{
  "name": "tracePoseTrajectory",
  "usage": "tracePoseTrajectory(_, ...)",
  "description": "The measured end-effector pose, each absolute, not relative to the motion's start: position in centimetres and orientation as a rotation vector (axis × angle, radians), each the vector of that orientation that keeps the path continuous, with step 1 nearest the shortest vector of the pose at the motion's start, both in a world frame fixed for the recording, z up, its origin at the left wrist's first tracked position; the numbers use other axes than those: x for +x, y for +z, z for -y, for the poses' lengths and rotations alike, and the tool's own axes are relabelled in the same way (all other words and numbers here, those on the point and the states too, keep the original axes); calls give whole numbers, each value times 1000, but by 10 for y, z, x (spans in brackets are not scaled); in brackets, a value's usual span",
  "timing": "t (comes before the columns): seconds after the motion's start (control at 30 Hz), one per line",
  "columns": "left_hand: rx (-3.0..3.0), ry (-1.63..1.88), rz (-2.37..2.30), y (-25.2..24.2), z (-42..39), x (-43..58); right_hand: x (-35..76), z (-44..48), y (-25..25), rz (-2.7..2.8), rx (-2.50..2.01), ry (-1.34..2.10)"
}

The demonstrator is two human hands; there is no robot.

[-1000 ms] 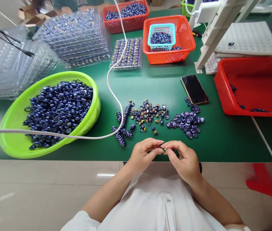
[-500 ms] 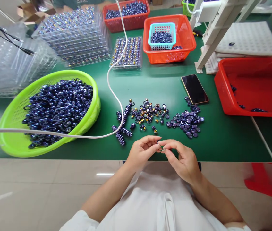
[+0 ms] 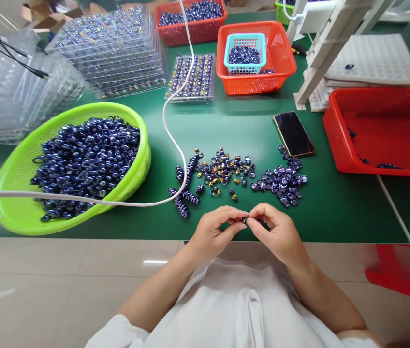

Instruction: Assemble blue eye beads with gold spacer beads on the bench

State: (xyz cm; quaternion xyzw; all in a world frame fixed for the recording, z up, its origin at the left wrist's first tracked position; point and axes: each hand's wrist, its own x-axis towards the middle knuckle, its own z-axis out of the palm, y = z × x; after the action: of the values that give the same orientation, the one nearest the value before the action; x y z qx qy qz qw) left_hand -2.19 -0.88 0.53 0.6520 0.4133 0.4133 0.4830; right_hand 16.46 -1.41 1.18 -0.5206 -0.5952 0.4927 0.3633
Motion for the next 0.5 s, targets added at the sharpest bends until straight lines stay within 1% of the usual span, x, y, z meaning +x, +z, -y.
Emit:
tracePoseTrajectory(0.17, 1687, 1055, -1022, 5, 9, -21, 164, 14, 12, 1420, -1369, 1399)
tracePoseTrajectory(0.5, 1741, 1045, -1035, 6, 8, -21, 166, 13, 12, 1440, -1389, 1446)
